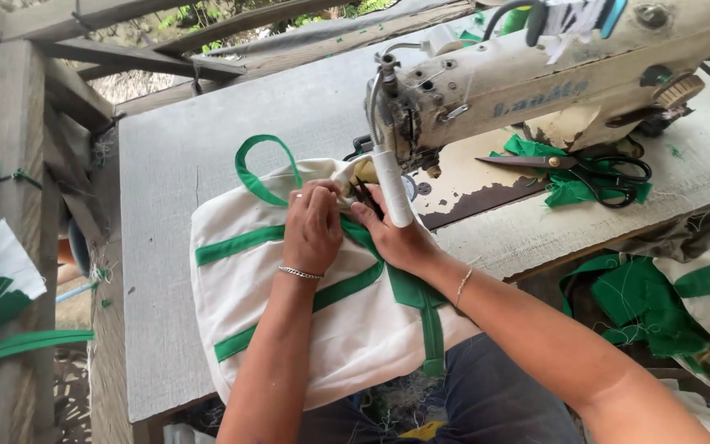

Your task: Reinforcing green straps onto a white canvas bag using an industrial sewing machine and trimming excess threads with snips.

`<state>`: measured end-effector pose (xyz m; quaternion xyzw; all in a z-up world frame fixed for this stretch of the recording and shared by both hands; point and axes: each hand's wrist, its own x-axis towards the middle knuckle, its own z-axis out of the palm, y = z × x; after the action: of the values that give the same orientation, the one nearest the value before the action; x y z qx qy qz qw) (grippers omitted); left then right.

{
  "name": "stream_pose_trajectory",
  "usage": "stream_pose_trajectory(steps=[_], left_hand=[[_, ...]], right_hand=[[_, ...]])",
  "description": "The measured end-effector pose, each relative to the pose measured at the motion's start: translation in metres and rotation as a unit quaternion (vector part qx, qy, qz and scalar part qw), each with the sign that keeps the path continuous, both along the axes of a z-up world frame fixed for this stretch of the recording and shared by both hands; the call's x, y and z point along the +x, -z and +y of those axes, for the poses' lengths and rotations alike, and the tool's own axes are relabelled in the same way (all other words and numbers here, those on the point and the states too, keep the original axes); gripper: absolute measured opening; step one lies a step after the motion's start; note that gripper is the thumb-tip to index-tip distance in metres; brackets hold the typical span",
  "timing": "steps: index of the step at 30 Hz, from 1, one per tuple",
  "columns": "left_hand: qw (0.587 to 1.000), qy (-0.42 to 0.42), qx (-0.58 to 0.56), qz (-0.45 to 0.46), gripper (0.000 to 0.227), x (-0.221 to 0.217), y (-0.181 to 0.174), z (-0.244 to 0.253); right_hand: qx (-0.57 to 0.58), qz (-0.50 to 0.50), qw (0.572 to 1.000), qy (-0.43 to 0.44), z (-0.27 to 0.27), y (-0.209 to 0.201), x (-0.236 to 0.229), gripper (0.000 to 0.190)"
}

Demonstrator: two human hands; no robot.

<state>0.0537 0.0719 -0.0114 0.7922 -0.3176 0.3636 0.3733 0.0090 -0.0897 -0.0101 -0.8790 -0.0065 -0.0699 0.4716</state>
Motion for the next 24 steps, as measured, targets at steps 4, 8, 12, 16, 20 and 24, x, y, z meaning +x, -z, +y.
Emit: stream_pose_trajectory(steps=[4, 8, 12, 16, 20, 24], left_hand=[[0.998, -0.011, -0.058, 0.032, 0.017, -0.002, 0.0, 0.002], [0.989, 0.009, -0.132, 0.066, 0.02, -0.008, -0.008, 0.005], [0.981, 0.02, -0.151, 0.117, 0.016, -0.009, -0.005, 0.008], [0.973, 0.022, -0.169, 0.153, 0.015, -0.013, -0.011, 0.01], [0.974, 0.023, -0.177, 0.143, 0.015, -0.018, -0.019, 0.007], [0.956, 0.068, -0.235, 0.163, 0.018, -0.017, -0.018, 0.006]], right_hand=[[-0.021, -0.031, 0.999, -0.015, 0.001, -0.002, -0.001, 0.039], [0.018, -0.051, 0.998, -0.042, 0.002, -0.008, -0.003, 0.036], [0.051, -0.057, 0.995, -0.06, 0.007, -0.015, -0.002, 0.035], [0.079, -0.08, 0.992, -0.063, 0.008, -0.008, 0.001, 0.035], [0.062, -0.091, 0.992, -0.063, 0.0, 0.004, 0.003, 0.036], [0.044, -0.072, 0.995, -0.045, 0.005, -0.004, 0.0, 0.034]])
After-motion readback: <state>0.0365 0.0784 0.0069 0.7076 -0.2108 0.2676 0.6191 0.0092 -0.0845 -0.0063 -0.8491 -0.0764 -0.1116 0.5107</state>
